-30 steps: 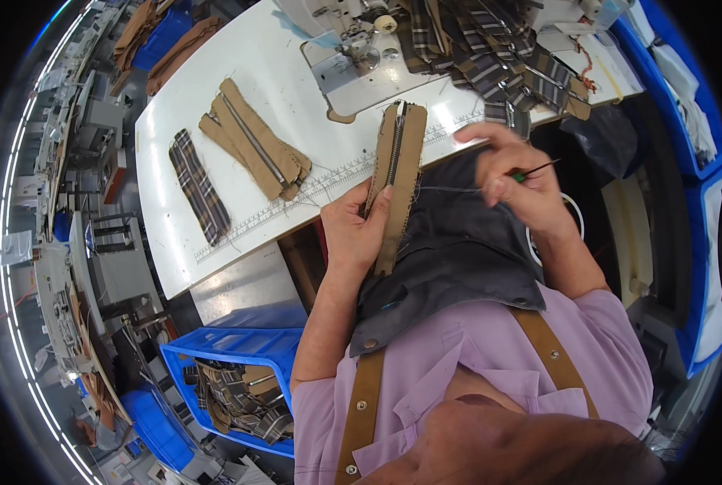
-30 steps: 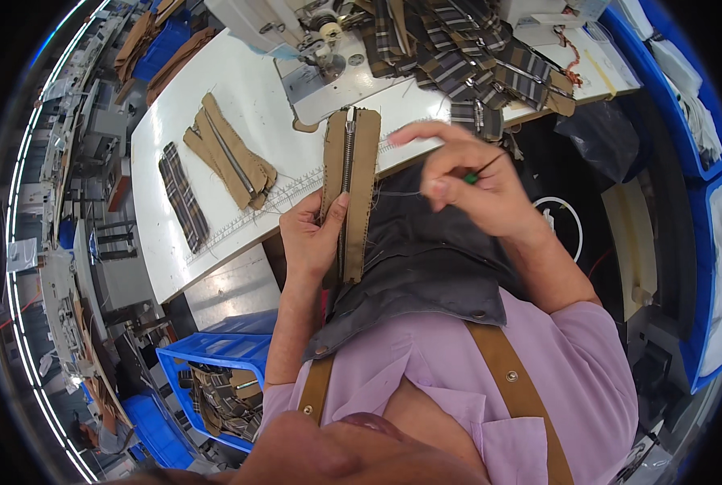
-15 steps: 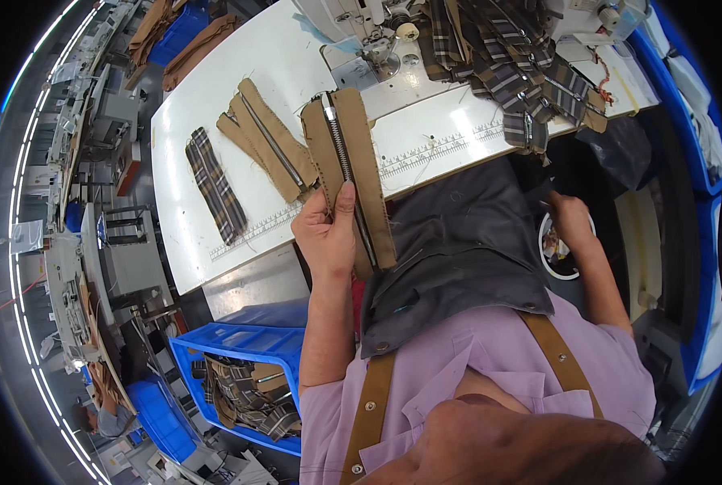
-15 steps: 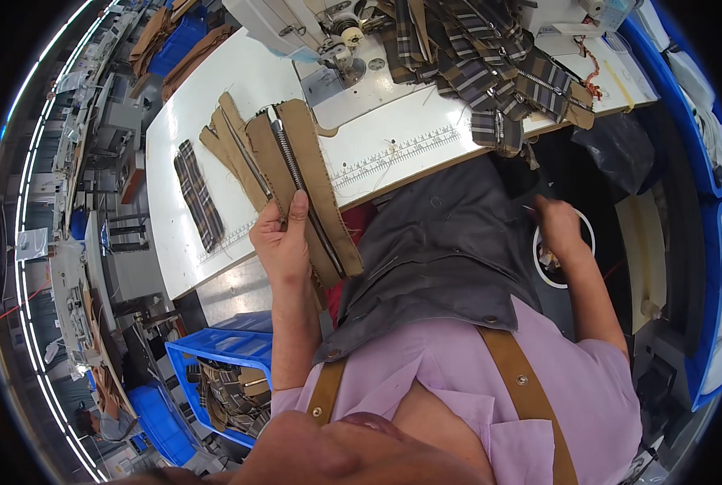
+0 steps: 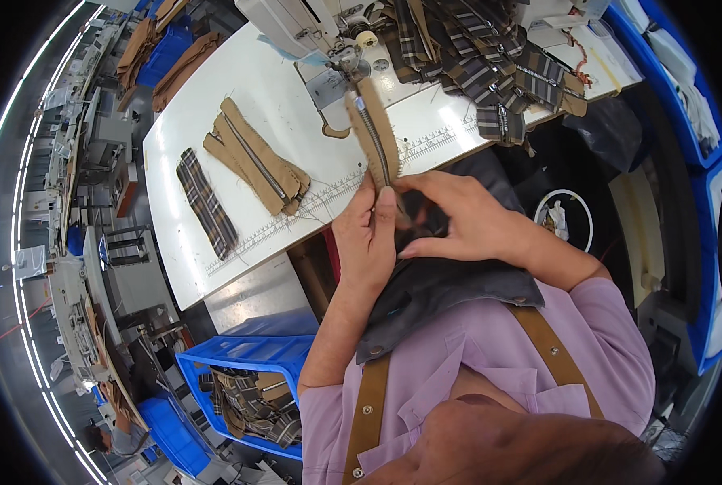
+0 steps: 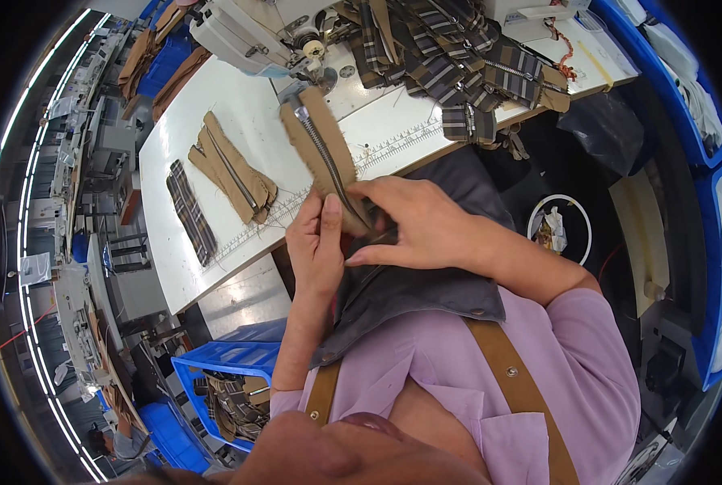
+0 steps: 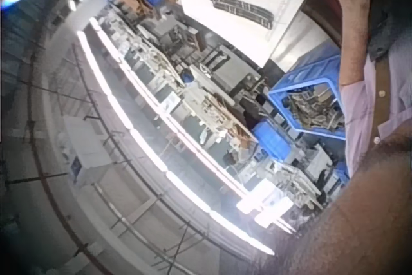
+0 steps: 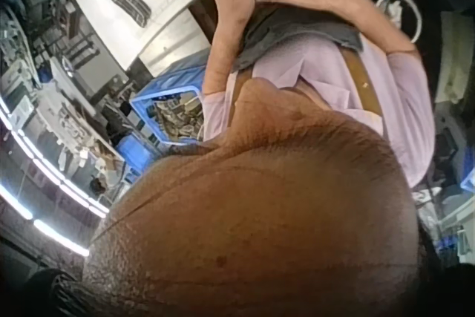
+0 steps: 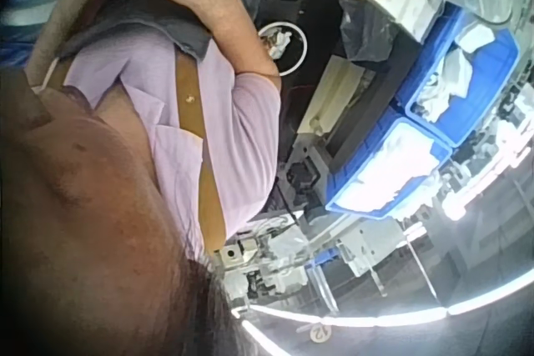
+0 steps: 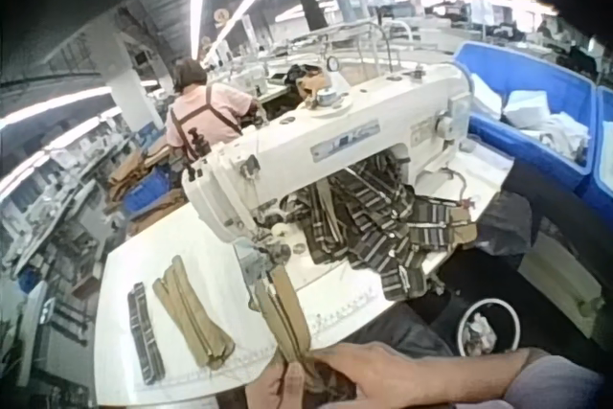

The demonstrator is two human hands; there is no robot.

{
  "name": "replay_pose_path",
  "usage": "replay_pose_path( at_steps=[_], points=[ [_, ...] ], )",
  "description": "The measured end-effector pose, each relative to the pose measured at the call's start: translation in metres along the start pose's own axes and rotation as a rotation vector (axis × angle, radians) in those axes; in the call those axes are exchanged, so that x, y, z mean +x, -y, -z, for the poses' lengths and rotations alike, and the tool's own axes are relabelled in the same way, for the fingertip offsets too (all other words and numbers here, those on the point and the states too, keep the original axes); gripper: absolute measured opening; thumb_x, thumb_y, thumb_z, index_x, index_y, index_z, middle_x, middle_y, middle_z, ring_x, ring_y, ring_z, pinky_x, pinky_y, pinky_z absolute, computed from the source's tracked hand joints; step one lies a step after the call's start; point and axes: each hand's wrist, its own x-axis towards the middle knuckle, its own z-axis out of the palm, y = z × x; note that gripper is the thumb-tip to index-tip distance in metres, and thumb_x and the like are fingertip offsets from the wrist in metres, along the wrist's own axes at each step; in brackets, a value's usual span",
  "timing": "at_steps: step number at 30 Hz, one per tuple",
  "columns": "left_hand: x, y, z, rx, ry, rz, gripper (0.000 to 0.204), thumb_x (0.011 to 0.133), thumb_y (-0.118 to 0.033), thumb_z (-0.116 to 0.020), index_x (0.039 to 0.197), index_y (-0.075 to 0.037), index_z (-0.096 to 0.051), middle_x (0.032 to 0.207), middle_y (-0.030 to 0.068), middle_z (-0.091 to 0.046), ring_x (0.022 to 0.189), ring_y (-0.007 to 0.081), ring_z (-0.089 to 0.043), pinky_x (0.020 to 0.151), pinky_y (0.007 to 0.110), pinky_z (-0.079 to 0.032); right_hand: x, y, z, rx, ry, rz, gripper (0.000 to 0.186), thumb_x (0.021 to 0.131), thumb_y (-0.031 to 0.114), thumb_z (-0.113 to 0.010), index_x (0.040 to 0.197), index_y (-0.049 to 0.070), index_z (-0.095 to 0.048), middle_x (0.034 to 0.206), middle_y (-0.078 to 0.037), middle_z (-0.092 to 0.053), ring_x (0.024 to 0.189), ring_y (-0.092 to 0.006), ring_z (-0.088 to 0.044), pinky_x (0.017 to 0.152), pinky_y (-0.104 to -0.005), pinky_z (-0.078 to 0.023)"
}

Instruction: The person sews and assembles fabric strips and zippers using an industrial sewing machine, then sorts the finished pieces into a bin.

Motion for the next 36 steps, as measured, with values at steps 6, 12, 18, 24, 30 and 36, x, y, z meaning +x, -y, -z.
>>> replay_pose_path(
  at_steps=[6,12,18,24,30,36],
  points=[
    [-0.006,0.005,0.020,-0.663,0.162,0.091,0.053,0.104,-0.023,-0.051,0.149,0.000,-0.036,0.157,0.0154,-0.033,0.140,0.0304,-0.041,0.090,0.035,-0.057,0.012,-0.015,-0.005,0.121,0.119,-0.075,0.023,0.092,0.020,-0.068,0.090,-0.001,-0.058,0.076,-0.011,-0.063,0.064,-0.0225,-0.064,0.061,-0.0318,-0.050],
    [0.002,0.042,0.021,-0.683,0.046,0.056,0.071,0.094,-0.037,-0.067,0.142,0.007,-0.037,0.137,0.0186,-0.053,0.124,0.0207,-0.055,0.090,0.031,-0.054,0.018,-0.019,0.005,0.569,0.249,-0.293,0.022,0.101,0.017,-0.056,0.089,-0.002,-0.057,0.077,0.001,-0.057,0.069,-0.0038,-0.051,0.061,-0.0236,-0.045],
    [0.004,0.033,0.016,-0.811,0.087,0.181,0.050,0.083,-0.013,-0.081,0.124,0.002,-0.057,0.113,0.0088,-0.068,0.098,0.0143,-0.065,0.087,0.029,-0.053,0.018,-0.032,0.002,0.366,0.436,-0.111,0.017,0.100,0.016,-0.055,0.096,-0.001,-0.061,0.075,-0.003,-0.058,0.068,-0.0060,-0.053,0.065,-0.0242,-0.043],
    [0.005,0.031,0.014,-0.832,-0.135,0.268,0.028,0.085,0.005,-0.072,0.111,0.001,-0.063,0.105,0.0073,-0.070,0.090,0.0129,-0.067,0.084,0.027,-0.053,0.015,-0.027,-0.004,0.147,-0.029,-0.038,0.014,0.093,0.008,-0.059,0.104,0.001,-0.062,0.082,-0.009,-0.068,0.065,-0.0173,-0.061,0.063,-0.0293,-0.049],
    [0.003,0.032,0.013,-0.742,-0.181,0.209,0.024,0.087,0.005,-0.070,0.110,0.000,-0.063,0.104,0.0060,-0.069,0.089,0.0109,-0.065,0.082,0.026,-0.052,0.026,0.001,0.014,-0.041,0.033,-0.104,0.018,0.088,0.016,-0.069,0.100,0.002,-0.067,0.085,-0.008,-0.068,0.067,-0.0206,-0.065,0.058,-0.0311,-0.052],
    [0.003,0.021,0.011,-0.606,-0.185,0.106,0.022,0.087,0.002,-0.072,0.107,0.000,-0.063,0.101,0.0042,-0.068,0.087,0.0091,-0.062,0.080,0.024,-0.050,0.029,-0.013,0.000,-0.092,0.019,0.092,0.012,0.080,0.011,-0.072,0.087,0.004,-0.067,0.078,-0.007,-0.064,0.069,-0.0238,-0.065,0.058,-0.0348,-0.052]
  ],
)
